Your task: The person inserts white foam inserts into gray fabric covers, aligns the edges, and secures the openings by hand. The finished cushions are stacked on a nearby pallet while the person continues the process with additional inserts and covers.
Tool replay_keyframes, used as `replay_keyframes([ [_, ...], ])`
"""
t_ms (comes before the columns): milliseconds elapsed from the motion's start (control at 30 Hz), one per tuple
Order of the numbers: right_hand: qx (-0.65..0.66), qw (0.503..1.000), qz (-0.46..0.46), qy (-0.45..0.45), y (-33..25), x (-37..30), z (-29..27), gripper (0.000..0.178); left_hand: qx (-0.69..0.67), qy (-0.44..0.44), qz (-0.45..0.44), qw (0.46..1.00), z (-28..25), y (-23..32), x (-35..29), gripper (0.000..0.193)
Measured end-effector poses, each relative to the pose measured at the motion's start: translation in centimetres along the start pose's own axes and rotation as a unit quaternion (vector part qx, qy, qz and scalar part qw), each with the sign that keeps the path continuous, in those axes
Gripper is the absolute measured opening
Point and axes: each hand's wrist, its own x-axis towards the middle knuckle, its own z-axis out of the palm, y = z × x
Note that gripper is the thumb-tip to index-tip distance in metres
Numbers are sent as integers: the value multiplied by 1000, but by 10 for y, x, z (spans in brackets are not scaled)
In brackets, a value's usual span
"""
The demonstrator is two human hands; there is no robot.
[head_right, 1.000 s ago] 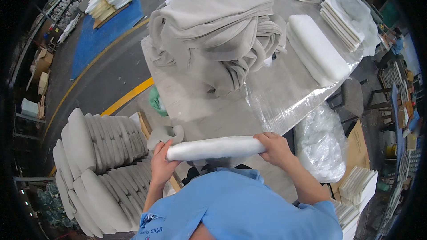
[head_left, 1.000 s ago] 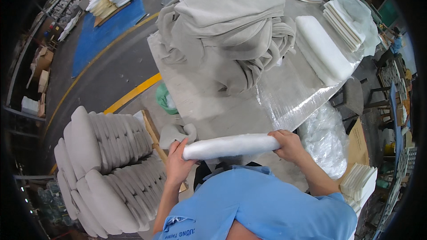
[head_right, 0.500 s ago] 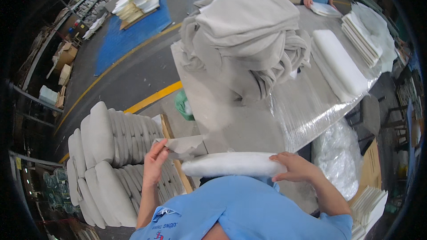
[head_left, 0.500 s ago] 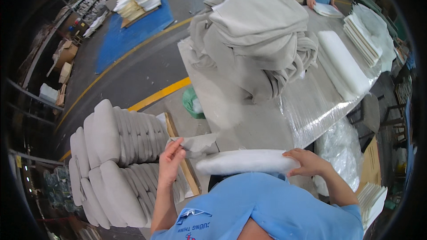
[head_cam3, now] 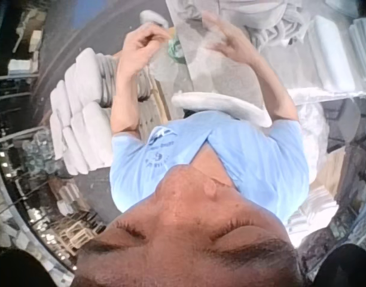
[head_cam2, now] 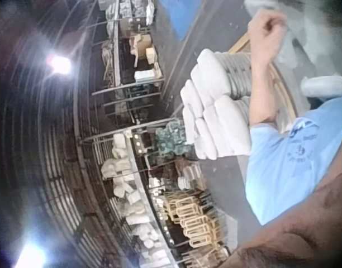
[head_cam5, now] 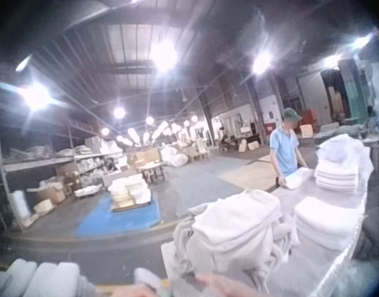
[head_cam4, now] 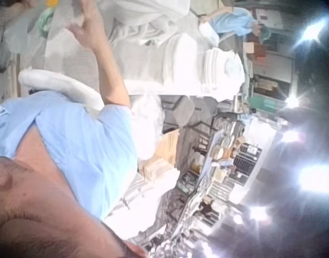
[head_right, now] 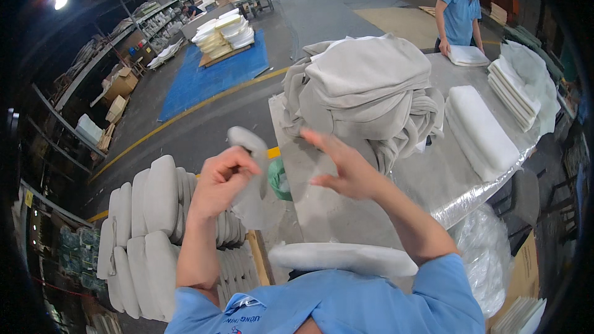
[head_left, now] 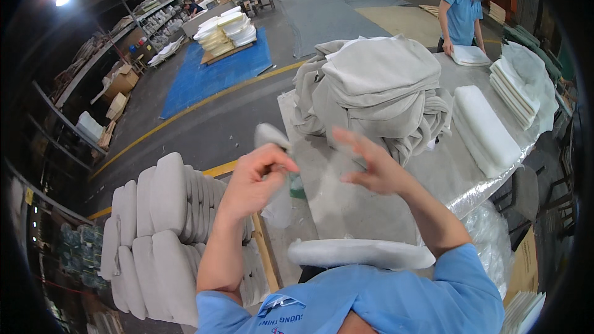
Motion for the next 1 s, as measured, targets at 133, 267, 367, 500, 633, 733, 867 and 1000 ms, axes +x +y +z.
replay_keyframes([
  [133,174,985,10,-11,19,43,-7,64,-3,-135,36,990,6,28,22,23],
  [267,324,930,174,-21,41,26,-8,29,-101,-23,11,995,-1,-6,19,40],
  [367,324,921,203,78,36,1,-10,16,-277,63,-48,958,13,-68,-11,63],
  [500,331,909,208,144,39,-30,-21,14,-320,99,-142,932,67,-133,-53,78],
  [633,367,886,209,192,36,-47,-26,13,-236,36,-268,933,125,-161,-58,75],
  [733,392,869,202,225,27,-49,-23,13,-204,-75,-239,946,149,-160,-37,68],
  [867,367,873,192,256,16,-56,-33,14,-159,-17,-238,958,172,-133,10,61],
  [1000,382,837,232,314,-5,-48,-30,16,-215,125,-136,959,159,-140,32,41],
])
